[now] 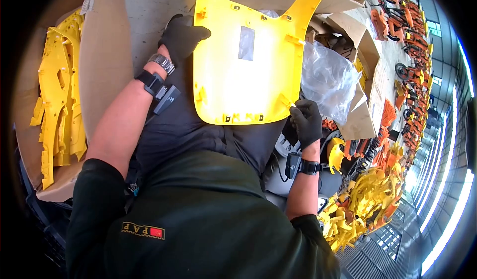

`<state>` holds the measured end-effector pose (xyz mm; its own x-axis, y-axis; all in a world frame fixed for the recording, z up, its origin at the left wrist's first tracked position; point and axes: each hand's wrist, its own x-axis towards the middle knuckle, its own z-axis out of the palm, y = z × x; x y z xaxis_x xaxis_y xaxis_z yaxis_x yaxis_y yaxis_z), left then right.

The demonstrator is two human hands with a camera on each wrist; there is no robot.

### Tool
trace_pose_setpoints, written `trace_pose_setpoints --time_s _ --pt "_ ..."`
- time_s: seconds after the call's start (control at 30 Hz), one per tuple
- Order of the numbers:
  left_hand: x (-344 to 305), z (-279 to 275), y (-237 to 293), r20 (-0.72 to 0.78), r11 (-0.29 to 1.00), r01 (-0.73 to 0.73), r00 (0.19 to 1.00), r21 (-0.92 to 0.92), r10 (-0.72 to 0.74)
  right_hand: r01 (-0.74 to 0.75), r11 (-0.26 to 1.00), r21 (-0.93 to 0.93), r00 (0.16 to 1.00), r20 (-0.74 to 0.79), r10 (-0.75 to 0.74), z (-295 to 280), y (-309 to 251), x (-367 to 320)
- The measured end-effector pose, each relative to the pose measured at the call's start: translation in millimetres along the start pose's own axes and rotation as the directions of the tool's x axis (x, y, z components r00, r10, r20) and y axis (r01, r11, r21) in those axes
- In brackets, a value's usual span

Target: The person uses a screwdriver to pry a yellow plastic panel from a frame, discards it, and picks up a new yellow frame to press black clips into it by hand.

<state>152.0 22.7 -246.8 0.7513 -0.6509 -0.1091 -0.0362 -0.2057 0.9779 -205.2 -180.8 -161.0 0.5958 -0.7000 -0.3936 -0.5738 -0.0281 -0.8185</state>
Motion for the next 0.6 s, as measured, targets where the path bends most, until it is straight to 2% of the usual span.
trace_pose_setpoints --time_s 0.03,0.1,0.13,0.2,0.27,0.33,0.37,0.43,0.53,0.6 --pt "0 -1 -2 0.009 0.998 -0.023 1.000 0.050 0.023 0.001 1.000 0.003 1.000 0.004 -0.001 2 2 0" --pt "-1 0 -1 -0.004 0.998 0.004 1.000 0.064 -0.004 0.166 0.978 -0.128 0.983 -0.058 -0.174 6 2 -1" --pt "-1 -1 1 -0.016 0.997 0.030 0.999 0.075 -0.029 0.172 0.977 -0.124 0.982 -0.057 -0.180 8 -1 -2" --pt "-2 -2 4 -0.021 0.997 0.048 0.999 0.057 -0.047 0.346 0.824 -0.448 0.915 -0.034 -0.402 8 -9 -9" --pt "0 -1 3 -0.024 0.997 0.069 0.997 0.033 -0.068 0.339 0.820 -0.461 0.914 -0.045 -0.404 6 -9 -9" --pt "1 -1 -2 -0.001 0.998 0.035 0.999 0.053 -0.035 0.309 0.893 -0.327 0.936 -0.061 -0.346 3 -7 -5" --pt "1 1 -5 0.007 0.998 0.035 0.999 0.050 -0.035 0.302 0.894 -0.330 0.938 -0.067 -0.342 1 -5 -4" --pt "-1 0 3 0.029 0.997 0.067 0.997 -0.042 -0.066 0.208 0.965 -0.162 0.974 -0.060 -0.220 2 -9 -1" --pt "-3 0 9 0.006 0.999 0.042 0.999 -0.019 -0.042 0.149 0.968 -0.201 0.989 0.023 -0.148 -2 -6 0" --pt "-5 0 13 0.011 0.997 0.063 0.998 -0.044 -0.062 0.202 0.948 -0.248 0.979 0.037 -0.199 -2 -9 1"
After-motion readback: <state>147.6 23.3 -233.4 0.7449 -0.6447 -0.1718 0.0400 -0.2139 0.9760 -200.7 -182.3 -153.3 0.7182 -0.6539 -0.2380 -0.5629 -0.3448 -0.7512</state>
